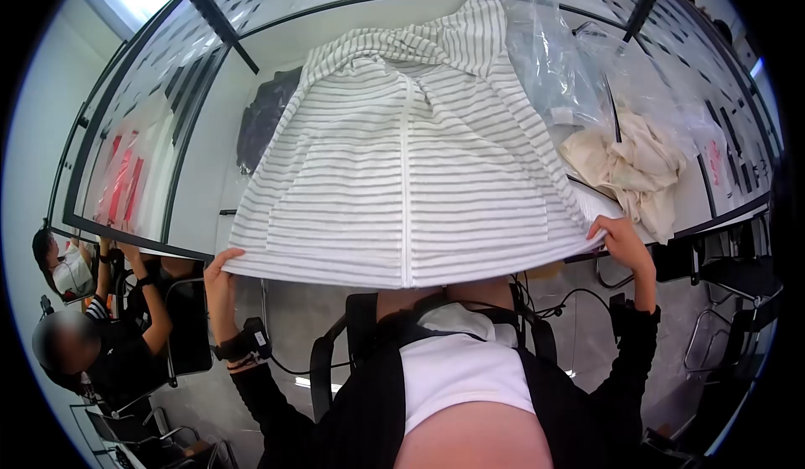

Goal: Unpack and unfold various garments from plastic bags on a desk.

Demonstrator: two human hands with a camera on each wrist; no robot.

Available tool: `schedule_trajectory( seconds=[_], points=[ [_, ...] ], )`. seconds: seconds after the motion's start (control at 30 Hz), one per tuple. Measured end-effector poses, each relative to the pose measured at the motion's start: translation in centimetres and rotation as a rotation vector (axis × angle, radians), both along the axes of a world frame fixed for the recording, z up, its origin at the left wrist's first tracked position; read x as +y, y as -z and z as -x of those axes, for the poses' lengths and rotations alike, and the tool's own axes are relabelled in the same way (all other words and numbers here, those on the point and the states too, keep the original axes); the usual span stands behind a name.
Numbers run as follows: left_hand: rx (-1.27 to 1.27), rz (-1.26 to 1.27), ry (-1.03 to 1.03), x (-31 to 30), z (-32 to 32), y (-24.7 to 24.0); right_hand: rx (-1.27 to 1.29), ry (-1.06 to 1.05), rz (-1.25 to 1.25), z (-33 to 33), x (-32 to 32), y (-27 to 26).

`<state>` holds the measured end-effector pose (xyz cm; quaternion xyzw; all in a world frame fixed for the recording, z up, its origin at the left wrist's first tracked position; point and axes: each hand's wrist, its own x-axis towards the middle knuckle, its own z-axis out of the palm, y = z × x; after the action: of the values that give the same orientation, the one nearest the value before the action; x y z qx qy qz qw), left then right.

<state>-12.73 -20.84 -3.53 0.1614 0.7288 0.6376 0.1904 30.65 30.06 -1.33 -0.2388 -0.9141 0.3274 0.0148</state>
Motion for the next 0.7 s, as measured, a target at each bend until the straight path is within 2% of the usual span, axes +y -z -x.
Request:
schedule_trajectory(
  seconds=[0.03,0.07,0.17,0.2,0.23,0.3,0.33,0.37,0.4,0.43,0.47,0.5,0.53,0.57,0.6,0.63,0.67,0.7],
  points=[
    [-0.011,0.054,-0.003,-0.1,-0.4,-0.4,-0.069,-0.029,-0.004,-0.1,-0.4,-0.3],
    [-0.079,0.128,0.027,-0.1,-0.5,-0.9,-0.074,0.055,0.185,-0.1,-0.5,0.0],
    [0.007,0.485,0.296,0.1,0.0,-1.8,-0.182,-0.177,0.006,-0.1,0.2,-1.1],
    [0.008,0.375,0.411,0.3,0.7,-2.3,-0.231,-0.247,0.131,-0.3,1.0,-1.7],
    [0.082,0.585,0.464,0.5,1.7,-3.7,-0.307,-0.261,0.098,0.9,0.6,-4.4],
    [0.605,1.01,0.565,4.6,1.8,-9.4,-0.376,-0.332,-0.061,3.3,1.4,-8.3],
    [0.802,0.99,0.586,6.1,3.1,-10.4,-0.323,-0.379,-0.266,4.7,2.7,-9.2],
    [0.999,0.964,0.605,8.0,4.6,-11.3,-0.333,-0.323,-0.258,7.5,3.2,-11.1],
    [1.06,0.898,0.676,11.0,6.5,-12.1,-0.342,-0.266,-0.249,10.4,3.7,-13.0],
    [1.215,0.739,0.802,15.1,7.8,-12.8,-0.362,-0.254,-0.323,14.0,4.6,-14.3],
    [1.234,0.649,0.867,20.1,10.3,-11.9,-0.129,-0.372,-0.323,17.9,6.7,-14.1],
    [1.076,0.611,0.824,25.0,8.7,-13.1,-0.033,-0.435,-0.544,22.8,6.8,-14.8],
    [1.116,0.447,0.935,30.0,8.6,-13.0,0.158,-0.377,-0.338,27.0,6.7,-14.6],
    [1.09,0.398,0.911,33.4,8.3,-12.6,0.301,-0.299,-0.166,30.2,5.9,-13.7],
    [1.176,0.47,0.839,36.3,8.4,-11.5,0.376,-0.199,-0.12,33.5,5.7,-12.0],
    [1.284,0.734,0.808,39.3,9.0,-10.0,0.407,-0.2,-0.285,36.3,5.9,-10.3],
    [1.337,0.811,0.788,42.4,10.9,-6.8,0.394,-0.245,-0.324,38.8,6.4,-8.4],
    [1.414,0.605,0.714,43.0,11.1,-4.9,0.371,-0.224,-0.383,40.0,5.6,-7.1]
  ],
)
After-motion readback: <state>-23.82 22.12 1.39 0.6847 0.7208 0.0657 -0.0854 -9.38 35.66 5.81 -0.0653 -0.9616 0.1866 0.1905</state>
